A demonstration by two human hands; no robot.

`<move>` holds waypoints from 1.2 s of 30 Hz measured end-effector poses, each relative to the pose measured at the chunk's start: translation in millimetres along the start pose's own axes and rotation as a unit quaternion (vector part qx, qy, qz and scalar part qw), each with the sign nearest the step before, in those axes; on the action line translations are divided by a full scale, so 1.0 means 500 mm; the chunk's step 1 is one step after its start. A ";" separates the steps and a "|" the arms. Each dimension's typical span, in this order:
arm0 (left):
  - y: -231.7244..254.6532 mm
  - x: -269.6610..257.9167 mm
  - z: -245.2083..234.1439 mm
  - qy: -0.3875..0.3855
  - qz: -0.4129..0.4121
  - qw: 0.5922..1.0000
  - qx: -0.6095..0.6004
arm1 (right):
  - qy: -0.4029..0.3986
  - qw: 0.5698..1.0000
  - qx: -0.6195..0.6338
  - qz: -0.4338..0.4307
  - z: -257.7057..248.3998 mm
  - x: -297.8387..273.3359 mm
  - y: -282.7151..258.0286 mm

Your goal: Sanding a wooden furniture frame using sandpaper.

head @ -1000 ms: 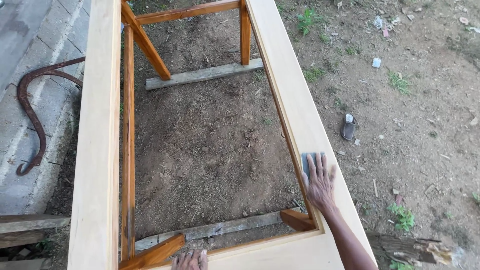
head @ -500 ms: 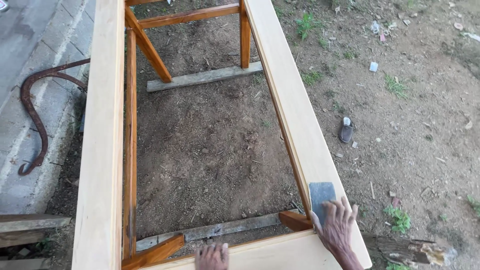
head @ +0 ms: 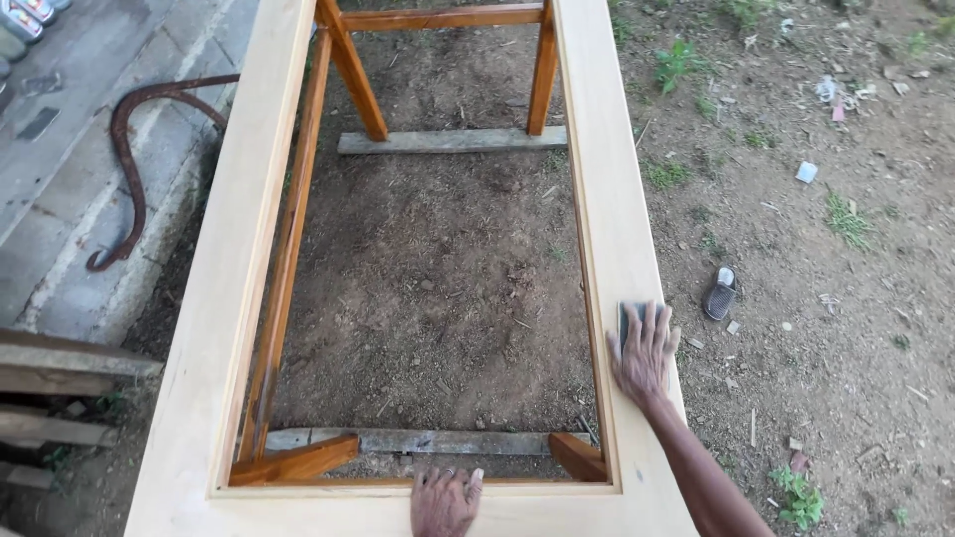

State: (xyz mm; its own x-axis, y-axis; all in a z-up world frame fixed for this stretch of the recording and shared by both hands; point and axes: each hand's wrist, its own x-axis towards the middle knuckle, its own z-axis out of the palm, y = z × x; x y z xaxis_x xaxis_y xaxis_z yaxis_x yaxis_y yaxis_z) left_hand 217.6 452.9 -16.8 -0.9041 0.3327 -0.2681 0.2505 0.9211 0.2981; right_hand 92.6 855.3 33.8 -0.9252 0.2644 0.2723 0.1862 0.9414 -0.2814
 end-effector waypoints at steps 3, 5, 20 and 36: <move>0.034 -0.004 -0.079 -0.087 -0.049 0.995 -0.021 | -0.027 0.999 -0.013 -0.046 0.022 0.108 0.025; 0.025 -0.005 -0.053 -0.028 -0.039 0.999 -0.026 | -0.052 0.996 -0.007 -0.068 0.034 0.146 0.040; 0.061 -0.008 -0.087 0.001 -0.122 0.992 -0.019 | -0.088 0.931 -0.020 -0.354 -0.152 -0.387 0.058; 0.068 0.013 -0.085 -0.112 -0.170 0.979 0.003 | -0.023 0.947 0.003 -0.322 -0.051 -0.071 0.014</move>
State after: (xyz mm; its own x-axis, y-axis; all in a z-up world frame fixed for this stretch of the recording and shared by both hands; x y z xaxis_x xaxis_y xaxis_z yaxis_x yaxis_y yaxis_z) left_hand 205.3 478.0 30.7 -0.8370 0.0425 -0.5456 -0.0489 0.9872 0.1520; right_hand 135.3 858.1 45.7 -0.8601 -0.3732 0.3479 -0.4227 0.9030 -0.0764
